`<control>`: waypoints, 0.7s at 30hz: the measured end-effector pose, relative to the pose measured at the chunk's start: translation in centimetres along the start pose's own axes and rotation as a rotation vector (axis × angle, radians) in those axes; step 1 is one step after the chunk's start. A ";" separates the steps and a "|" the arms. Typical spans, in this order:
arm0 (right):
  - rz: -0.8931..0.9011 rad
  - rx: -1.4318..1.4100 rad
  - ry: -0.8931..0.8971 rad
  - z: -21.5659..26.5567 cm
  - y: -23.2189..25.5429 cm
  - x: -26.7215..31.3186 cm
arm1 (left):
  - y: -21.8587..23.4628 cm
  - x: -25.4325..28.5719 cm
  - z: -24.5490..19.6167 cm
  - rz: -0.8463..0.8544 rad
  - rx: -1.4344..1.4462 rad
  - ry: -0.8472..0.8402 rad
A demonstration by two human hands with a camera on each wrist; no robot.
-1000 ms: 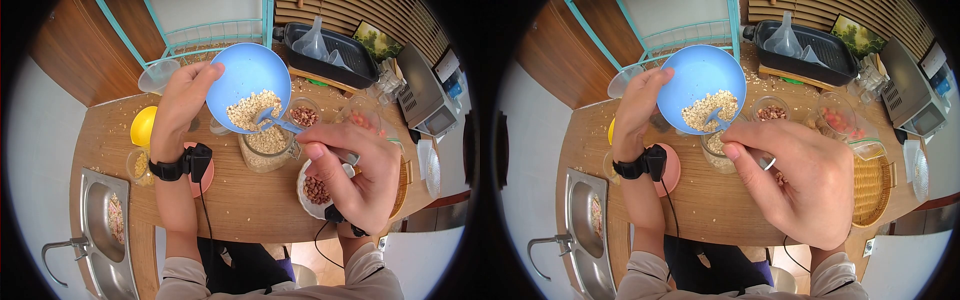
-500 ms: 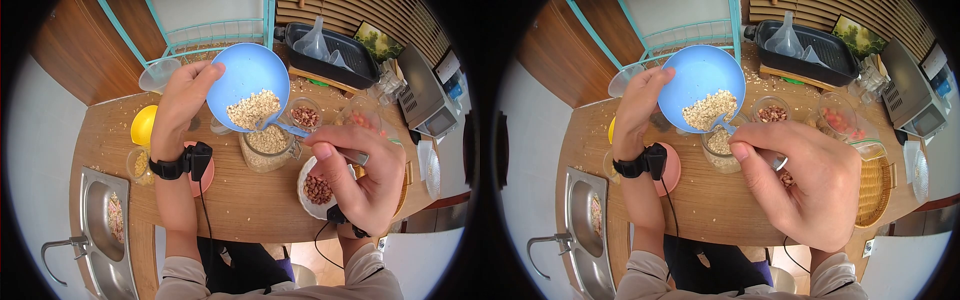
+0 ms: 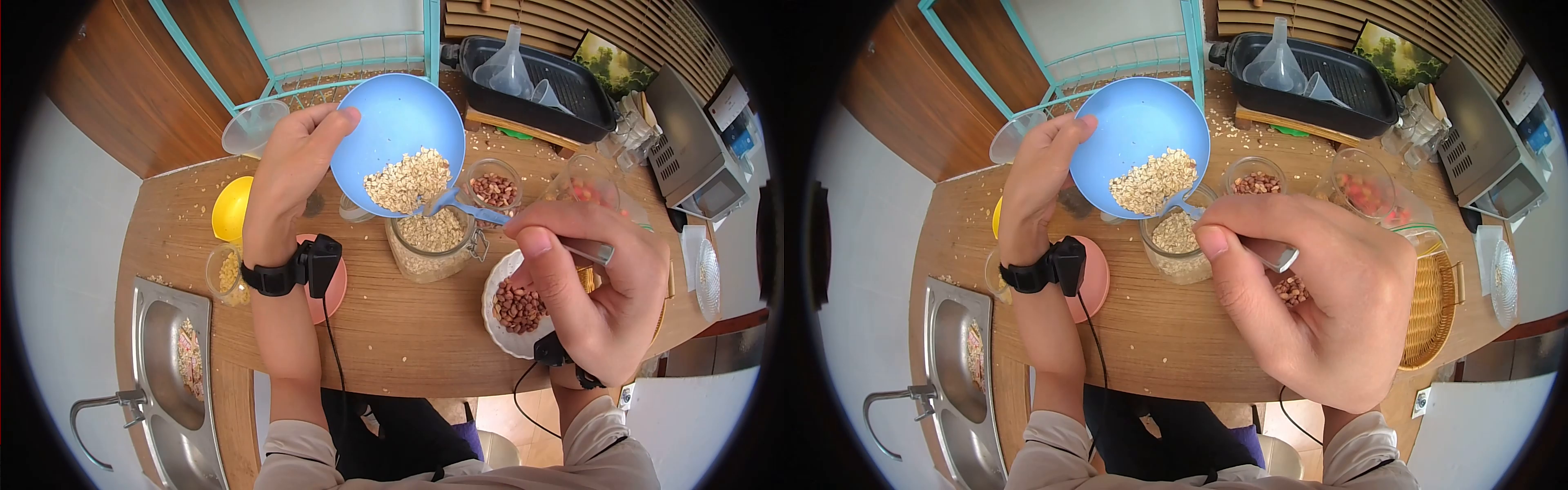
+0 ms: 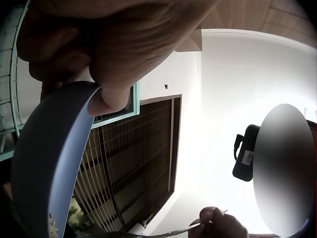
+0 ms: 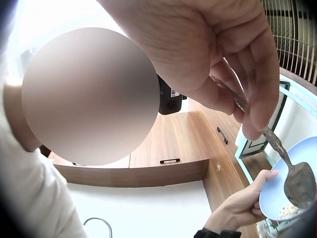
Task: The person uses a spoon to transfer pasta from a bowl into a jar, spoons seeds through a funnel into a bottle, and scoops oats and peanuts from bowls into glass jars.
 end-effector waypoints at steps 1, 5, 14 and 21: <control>-0.015 -0.020 -0.033 -0.2 0.1 0.1 | 0.0 0.0 -0.1 0.000 -0.001 -0.001; 0.021 -0.026 -0.054 -0.3 0.1 -0.1 | -0.1 0.1 -0.1 -0.008 0.004 0.003; -0.002 -0.165 -0.181 -1.9 0.1 -0.1 | -0.3 0.4 -0.7 -0.023 0.004 -0.023; 0.004 -0.185 -0.153 -2.1 -0.5 -0.2 | -0.3 0.4 -0.7 -0.029 0.015 -0.025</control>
Point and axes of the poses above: each hand's wrist, its own x-axis away from the middle knuckle, its own y-axis out of the back of the hand, z = x × y, the point moved 10 cm from there along -x, towards the middle knuckle
